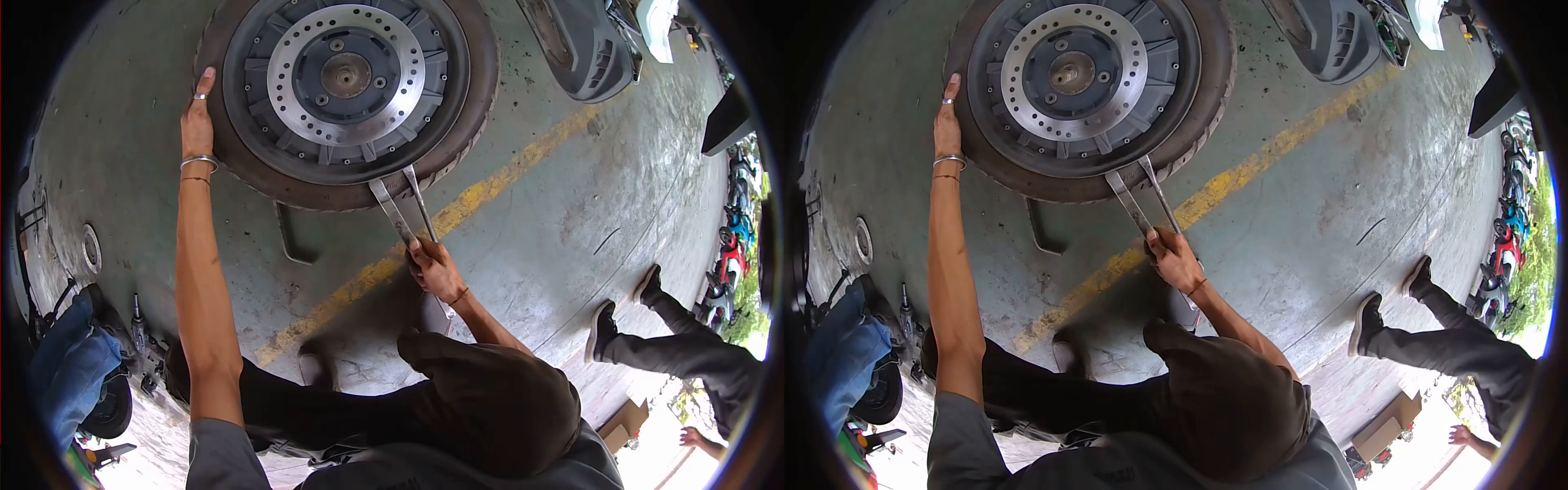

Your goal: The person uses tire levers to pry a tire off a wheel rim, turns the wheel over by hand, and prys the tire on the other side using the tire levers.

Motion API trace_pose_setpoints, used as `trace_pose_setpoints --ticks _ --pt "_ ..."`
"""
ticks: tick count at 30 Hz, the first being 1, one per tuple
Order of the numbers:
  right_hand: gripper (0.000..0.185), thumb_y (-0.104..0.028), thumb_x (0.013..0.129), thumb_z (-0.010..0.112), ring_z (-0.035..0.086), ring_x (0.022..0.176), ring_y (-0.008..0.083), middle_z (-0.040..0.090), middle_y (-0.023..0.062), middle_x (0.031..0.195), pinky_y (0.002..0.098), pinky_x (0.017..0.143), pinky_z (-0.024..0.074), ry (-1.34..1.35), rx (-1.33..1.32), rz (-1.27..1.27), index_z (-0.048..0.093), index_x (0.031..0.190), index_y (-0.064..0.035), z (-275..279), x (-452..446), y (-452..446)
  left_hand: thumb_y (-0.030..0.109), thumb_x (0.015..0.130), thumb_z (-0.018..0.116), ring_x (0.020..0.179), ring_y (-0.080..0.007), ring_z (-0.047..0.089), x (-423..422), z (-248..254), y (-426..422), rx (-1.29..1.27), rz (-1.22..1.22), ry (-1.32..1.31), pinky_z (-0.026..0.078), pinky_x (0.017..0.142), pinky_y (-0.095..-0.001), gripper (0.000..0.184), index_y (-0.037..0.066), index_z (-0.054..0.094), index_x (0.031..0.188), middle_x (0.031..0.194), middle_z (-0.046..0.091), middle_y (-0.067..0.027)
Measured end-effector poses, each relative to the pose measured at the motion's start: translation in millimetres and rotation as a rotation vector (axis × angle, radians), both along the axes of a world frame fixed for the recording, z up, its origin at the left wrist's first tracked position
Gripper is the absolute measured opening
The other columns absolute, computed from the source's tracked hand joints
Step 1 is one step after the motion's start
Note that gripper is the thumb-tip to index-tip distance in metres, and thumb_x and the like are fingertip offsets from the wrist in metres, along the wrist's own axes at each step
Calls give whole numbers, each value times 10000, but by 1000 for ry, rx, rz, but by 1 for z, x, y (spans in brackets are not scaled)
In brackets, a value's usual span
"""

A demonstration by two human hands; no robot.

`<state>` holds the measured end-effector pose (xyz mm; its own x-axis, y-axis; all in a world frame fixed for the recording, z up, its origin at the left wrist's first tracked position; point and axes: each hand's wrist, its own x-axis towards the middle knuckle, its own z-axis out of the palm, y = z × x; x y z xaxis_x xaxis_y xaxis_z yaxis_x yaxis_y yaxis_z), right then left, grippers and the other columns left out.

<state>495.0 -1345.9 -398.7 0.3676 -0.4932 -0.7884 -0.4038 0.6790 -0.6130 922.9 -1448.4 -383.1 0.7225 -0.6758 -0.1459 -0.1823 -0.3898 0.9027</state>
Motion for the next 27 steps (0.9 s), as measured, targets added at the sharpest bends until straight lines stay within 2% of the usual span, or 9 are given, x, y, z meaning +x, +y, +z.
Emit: trace_pose_setpoints --ticks 8,11,12,15,17,20,23,25,27 --pt "461 -379 1024 421 424 544 116 423 15 579 313 510 349 60 -337 0 486 744 -19 -37 15 14 594 846 591 1220 -262 508 9 -11 -2 -73 20 283 315 1076 -304 777 -54 571 1275 1343 532 -217" --pt "456 -364 1024 428 406 543 97 425 3 579 296 501 332 -20 -288 -71 481 726 -23 -56 18 16 593 831 613 1171 -270 531 2 -12 -2 -154 40 33 338 1056 -309 787 -81 591 1236 1273 575 -218" --pt "455 -362 1023 433 402 543 90 426 0 579 291 498 327 -21 -250 -75 479 720 -25 -52 19 15 604 812 630 1125 -288 548 2 -11 -1 -115 58 78 356 1034 -311 806 -102 601 1201 1223 599 -218" --pt "441 -330 1026 439 387 522 69 415 -18 559 275 475 311 -21 -182 -148 473 702 -34 -36 28 21 628 795 629 1117 -312 547 7 -13 1 -10 69 80 356 1028 -312 841 -114 593 1189 1184 607 -253" --pt "439 -322 1028 434 388 506 69 414 -20 543 275 470 311 6 -155 -171 472 698 -35 -20 32 27 679 761 625 1070 -382 566 5 -13 4 31 70 7 384 999 -339 897 -114 584 1178 1095 616 -305" --pt "357 -285 1021 417 338 376 86 395 1 514 266 337 227 201 219 -127 467 724 -93 58 41 -20 727 728 618 1047 -455 579 6 5 2 123 25 -18 412 974 -384 943 -116 589 1152 1049 612 -356" --pt "249 -229 1006 401 275 366 66 345 -21 534 236 324 182 186 408 -29 450 778 -142 88 32 -57 745 709 618 1134 -461 552 -1 18 1 101 -2 -34 397 1006 -406 997 -130 566 1185 1139 579 -377" --pt "332 -333 1016 411 287 372 61 334 -29 555 248 320 198 225 527 7 415 754 -128 103 38 -80 760 677 630 1239 -453 488 7 5 -4 68 47 -77 371 1049 -413 1088 -148 502 1261 1255 521 -372" --pt "314 -319 1019 401 284 374 56 325 -33 564 243 323 193 305 449 136 410 764 -137 111 40 -88 763 665 637 1270 -444 463 2 7 -2 101 40 -47 357 1069 -406 1129 -157 465 1297 1304 491 -365"
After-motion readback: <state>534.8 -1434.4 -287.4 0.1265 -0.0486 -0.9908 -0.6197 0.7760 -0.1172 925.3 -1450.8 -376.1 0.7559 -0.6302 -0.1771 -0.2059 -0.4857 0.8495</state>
